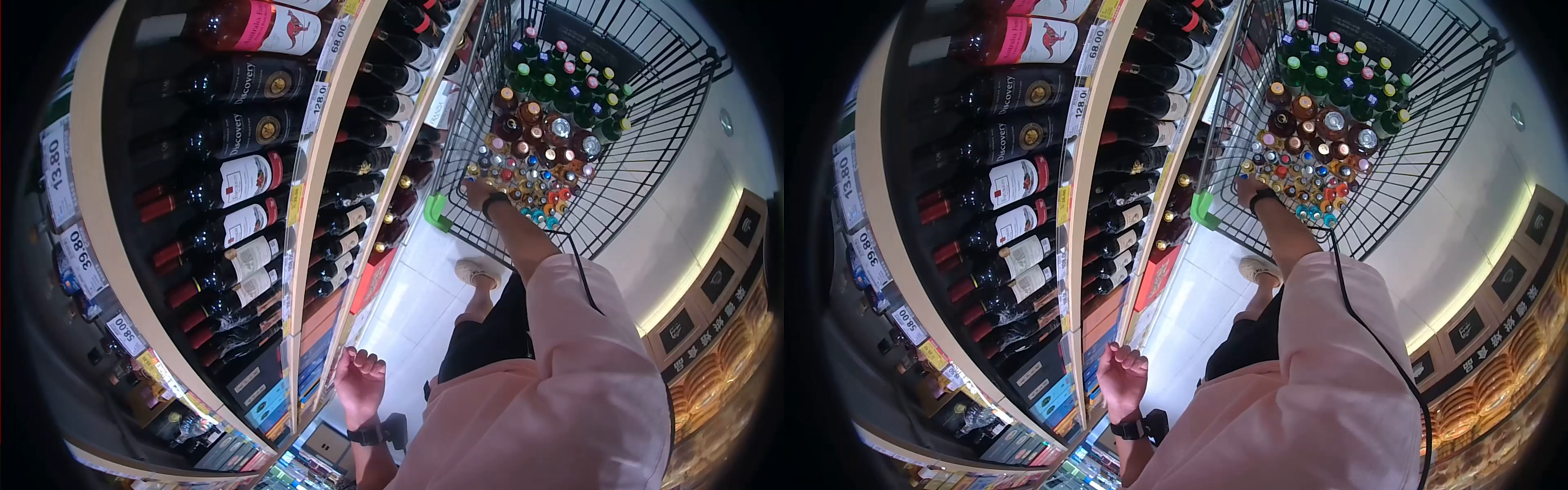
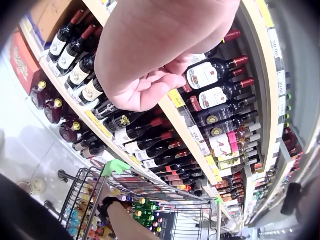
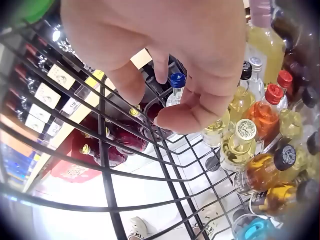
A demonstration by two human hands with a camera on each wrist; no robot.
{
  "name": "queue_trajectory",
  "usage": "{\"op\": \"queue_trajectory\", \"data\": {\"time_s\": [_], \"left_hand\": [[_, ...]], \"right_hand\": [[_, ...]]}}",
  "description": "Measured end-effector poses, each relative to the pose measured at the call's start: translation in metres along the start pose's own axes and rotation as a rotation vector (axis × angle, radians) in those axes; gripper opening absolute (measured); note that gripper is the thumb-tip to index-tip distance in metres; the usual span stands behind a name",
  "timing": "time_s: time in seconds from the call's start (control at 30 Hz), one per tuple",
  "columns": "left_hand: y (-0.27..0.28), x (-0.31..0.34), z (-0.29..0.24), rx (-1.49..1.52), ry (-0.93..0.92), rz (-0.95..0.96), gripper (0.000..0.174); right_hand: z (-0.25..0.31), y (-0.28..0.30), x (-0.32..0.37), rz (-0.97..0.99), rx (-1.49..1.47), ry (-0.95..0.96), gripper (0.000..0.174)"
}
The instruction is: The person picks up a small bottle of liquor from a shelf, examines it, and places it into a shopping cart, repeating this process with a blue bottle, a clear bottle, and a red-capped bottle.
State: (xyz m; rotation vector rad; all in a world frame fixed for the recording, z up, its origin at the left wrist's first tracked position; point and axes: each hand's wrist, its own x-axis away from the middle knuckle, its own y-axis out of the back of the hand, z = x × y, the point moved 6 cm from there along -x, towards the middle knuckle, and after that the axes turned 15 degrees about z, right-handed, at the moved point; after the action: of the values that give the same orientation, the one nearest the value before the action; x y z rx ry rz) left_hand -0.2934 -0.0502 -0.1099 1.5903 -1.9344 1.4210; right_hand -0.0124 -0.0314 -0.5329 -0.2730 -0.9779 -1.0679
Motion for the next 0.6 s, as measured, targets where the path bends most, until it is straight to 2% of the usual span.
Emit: {"op": "queue_trajectory", "data": {"time_s": [0.03, 0.13, 0.23, 0.33, 0.43, 0.53, 0.6], "left_hand": [[0.001, 0.0, 0.001, 0.002, 0.0, -0.004, 0.02], [0.004, 0.0, 0.001, -0.005, 0.004, -0.011, 0.02], [0.007, 0.0, 0.002, -0.007, -0.002, -0.001, 0.02], [0.009, 0.001, -0.001, 0.014, -0.017, 0.001, 0.021], [0.009, 0.001, -0.003, 0.023, -0.026, 0.003, 0.022], [0.01, 0.0, -0.004, 0.03, -0.03, 0.012, 0.021], [0.01, 0.0, -0.004, 0.04, -0.037, 0.026, 0.021]], "right_hand": [[-0.002, 0.002, 0.001, -0.048, -0.094, 0.001, 0.053], [-0.003, 0.005, -0.009, 0.008, -0.129, 0.012, 0.054], [-0.006, 0.007, -0.008, -0.131, -0.212, 0.016, 0.03], [-0.012, 0.004, -0.015, -0.082, -0.214, -0.024, 0.04], [-0.02, 0.0, -0.022, -0.062, -0.218, -0.065, 0.033], [-0.024, -0.001, -0.025, -0.151, -0.194, -0.099, 0.034], [-0.024, -0.001, -0.028, -0.144, -0.104, -0.078, 0.035]]}}
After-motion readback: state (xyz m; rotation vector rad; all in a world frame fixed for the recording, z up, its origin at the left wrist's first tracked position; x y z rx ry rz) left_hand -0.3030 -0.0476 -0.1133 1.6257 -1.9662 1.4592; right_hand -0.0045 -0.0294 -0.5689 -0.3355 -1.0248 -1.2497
